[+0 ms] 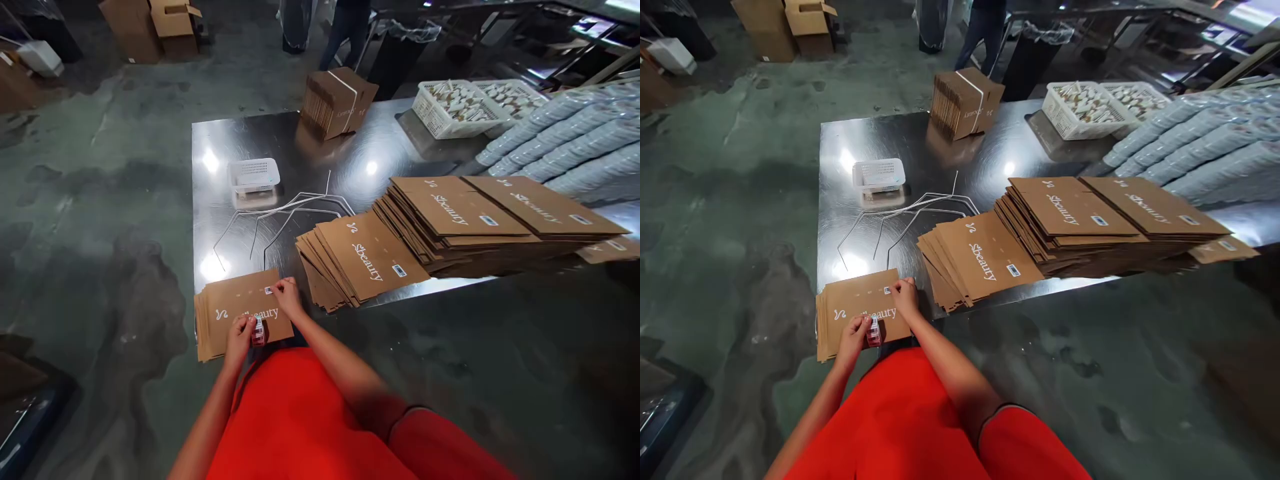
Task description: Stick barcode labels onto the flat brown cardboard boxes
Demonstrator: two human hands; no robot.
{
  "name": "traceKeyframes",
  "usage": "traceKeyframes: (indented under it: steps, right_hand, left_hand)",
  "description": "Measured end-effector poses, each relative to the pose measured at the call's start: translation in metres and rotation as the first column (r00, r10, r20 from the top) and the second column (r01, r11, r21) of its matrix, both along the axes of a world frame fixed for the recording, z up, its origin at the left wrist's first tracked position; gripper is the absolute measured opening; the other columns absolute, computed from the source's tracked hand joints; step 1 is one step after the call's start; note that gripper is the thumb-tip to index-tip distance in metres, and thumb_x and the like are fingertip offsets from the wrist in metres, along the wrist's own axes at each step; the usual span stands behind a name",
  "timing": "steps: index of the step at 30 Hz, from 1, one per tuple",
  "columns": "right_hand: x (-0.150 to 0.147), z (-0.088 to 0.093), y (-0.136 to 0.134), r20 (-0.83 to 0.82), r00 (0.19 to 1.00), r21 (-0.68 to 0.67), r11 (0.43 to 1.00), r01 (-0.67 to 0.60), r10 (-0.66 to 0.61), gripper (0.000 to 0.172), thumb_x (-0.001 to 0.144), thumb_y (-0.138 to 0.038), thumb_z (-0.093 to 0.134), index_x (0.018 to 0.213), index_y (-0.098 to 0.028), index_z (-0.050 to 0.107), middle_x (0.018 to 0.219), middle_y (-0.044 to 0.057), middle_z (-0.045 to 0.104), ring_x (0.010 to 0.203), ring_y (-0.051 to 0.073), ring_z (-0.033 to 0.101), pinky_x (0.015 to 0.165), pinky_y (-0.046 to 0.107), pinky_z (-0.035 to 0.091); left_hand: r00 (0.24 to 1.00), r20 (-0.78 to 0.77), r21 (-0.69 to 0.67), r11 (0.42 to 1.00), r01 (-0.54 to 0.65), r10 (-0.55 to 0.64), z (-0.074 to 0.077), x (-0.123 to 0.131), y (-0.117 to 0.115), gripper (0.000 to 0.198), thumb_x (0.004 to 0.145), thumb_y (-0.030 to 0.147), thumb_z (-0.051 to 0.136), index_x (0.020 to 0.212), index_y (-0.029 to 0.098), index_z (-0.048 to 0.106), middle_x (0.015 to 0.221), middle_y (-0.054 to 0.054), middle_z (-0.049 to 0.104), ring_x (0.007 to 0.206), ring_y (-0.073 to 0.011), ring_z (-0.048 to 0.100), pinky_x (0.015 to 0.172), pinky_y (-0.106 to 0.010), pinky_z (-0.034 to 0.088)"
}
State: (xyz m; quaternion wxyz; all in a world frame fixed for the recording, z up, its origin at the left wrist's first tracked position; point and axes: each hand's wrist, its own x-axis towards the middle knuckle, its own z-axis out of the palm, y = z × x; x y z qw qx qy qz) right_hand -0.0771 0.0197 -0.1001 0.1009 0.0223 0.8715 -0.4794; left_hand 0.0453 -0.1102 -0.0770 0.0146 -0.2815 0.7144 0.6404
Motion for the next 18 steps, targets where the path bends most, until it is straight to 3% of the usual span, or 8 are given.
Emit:
traceKeyframes:
  steps: [5, 12, 18]
  right_hand:
    - [0.004, 0.007, -0.001, -0.016, 1.000, 0.090, 0.996, -0.022, 0.023, 0.012, 0.076, -0.021, 0.060, 0.064, -0.016, 0.059, 0.086, 0.005, 0.052, 0.079, 0.016, 0.052, 0.074, 0.027, 0.042]
    - [0.006, 0.017, -0.005, -0.021, 0.997, 0.288, 0.955, -0.070, 0.079, 0.014, 0.076, -0.026, 0.064, 0.067, -0.017, 0.058, 0.088, 0.004, 0.052, 0.070, 0.013, 0.048, 0.063, 0.025, 0.036]
    - [-0.003, 0.017, -0.005, 0.025, 0.999, 0.288, 0.957, -0.042, 0.036, 0.022, 0.069, -0.026, 0.069, 0.067, -0.019, 0.048, 0.078, 0.001, 0.051, 0.062, 0.012, 0.041, 0.056, 0.025, 0.028]
  left_hand:
    - [1.000, -0.004, -0.001, 1.000, 0.015, -0.015, 0.001, 0.001, 0.000, 0.047, 0.070, 0.061, 0.060, 0.063, 0.015, 0.066, 0.084, -0.009, 0.060, 0.084, -0.0210, 0.055, 0.082, -0.033, 0.041]
    - [1.000, -0.009, -0.007, 1.000, 0.020, -0.020, 0.005, -0.001, 0.000, 0.047, 0.069, 0.061, 0.060, 0.061, 0.015, 0.066, 0.080, -0.008, 0.060, 0.081, -0.0202, 0.055, 0.079, -0.032, 0.042]
    - [1.000, -0.004, 0.012, 1.000, 0.002, -0.002, 0.002, 0.002, 0.001, 0.048, 0.069, 0.062, 0.062, 0.061, 0.014, 0.066, 0.082, -0.009, 0.062, 0.080, -0.0198, 0.056, 0.078, -0.032, 0.045]
